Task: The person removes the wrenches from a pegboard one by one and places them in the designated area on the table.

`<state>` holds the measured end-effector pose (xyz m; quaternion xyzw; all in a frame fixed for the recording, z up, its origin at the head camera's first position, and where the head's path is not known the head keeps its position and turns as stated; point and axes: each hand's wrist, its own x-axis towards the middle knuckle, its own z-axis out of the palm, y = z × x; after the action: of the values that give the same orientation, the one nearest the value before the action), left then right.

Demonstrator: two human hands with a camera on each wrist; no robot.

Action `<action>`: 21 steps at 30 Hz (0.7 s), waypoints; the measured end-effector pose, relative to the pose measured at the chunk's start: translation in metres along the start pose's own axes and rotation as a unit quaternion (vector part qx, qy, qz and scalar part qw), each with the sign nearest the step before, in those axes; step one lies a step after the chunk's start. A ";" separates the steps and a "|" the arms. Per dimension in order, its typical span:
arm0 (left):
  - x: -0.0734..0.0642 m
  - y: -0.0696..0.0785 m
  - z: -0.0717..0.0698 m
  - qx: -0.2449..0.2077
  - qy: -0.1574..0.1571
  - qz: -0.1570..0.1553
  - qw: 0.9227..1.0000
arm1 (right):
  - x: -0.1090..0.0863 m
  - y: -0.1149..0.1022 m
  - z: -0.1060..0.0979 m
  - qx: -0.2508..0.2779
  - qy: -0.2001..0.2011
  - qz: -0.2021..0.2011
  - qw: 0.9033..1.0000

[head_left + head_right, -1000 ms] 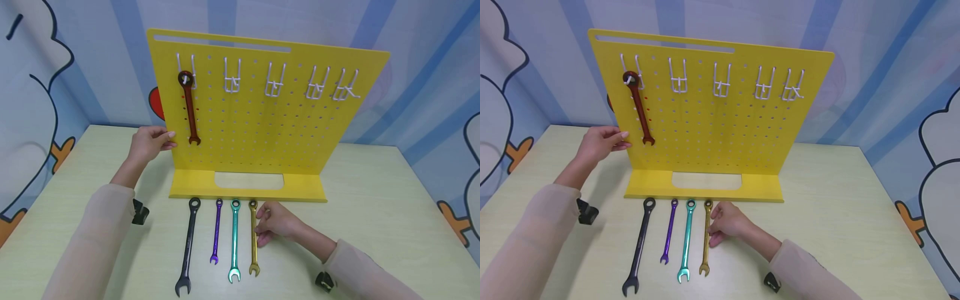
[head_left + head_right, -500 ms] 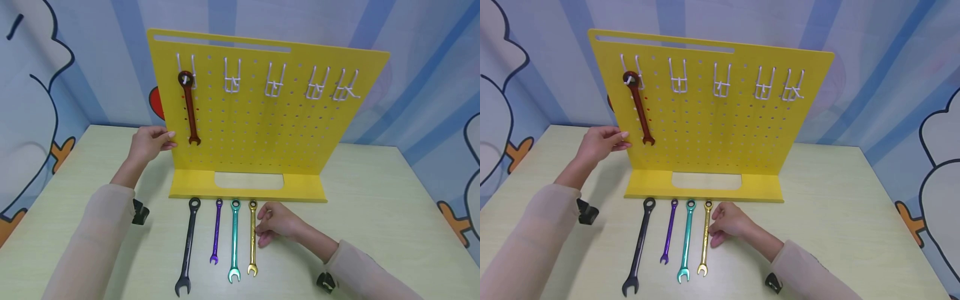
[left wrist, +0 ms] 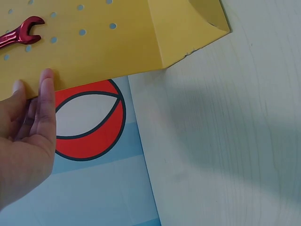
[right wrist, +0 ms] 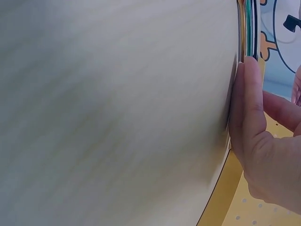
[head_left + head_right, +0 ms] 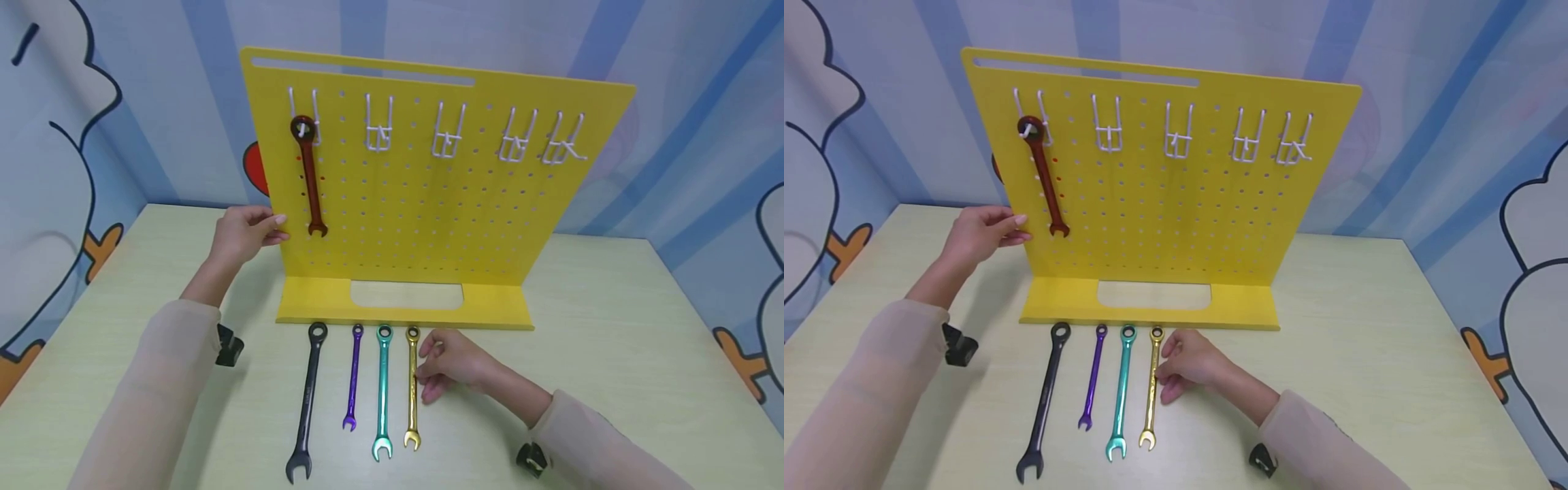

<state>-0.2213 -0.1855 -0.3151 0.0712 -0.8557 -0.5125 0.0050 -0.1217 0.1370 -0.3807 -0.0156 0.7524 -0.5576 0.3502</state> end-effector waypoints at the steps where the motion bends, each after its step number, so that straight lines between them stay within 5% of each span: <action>1: 0.000 0.000 0.000 -0.001 0.000 0.001 1.000 | 0.000 0.000 0.000 0.000 0.000 0.000 1.000; 21: -0.001 0.000 0.000 0.001 0.004 0.003 1.000 | 0.000 -0.004 -0.007 -0.001 -0.008 -0.014 1.000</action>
<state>-0.2203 -0.1850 -0.3151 0.0710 -0.8564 -0.5113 0.0097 -0.1269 0.1409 -0.3762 -0.0312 0.7499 -0.5615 0.3485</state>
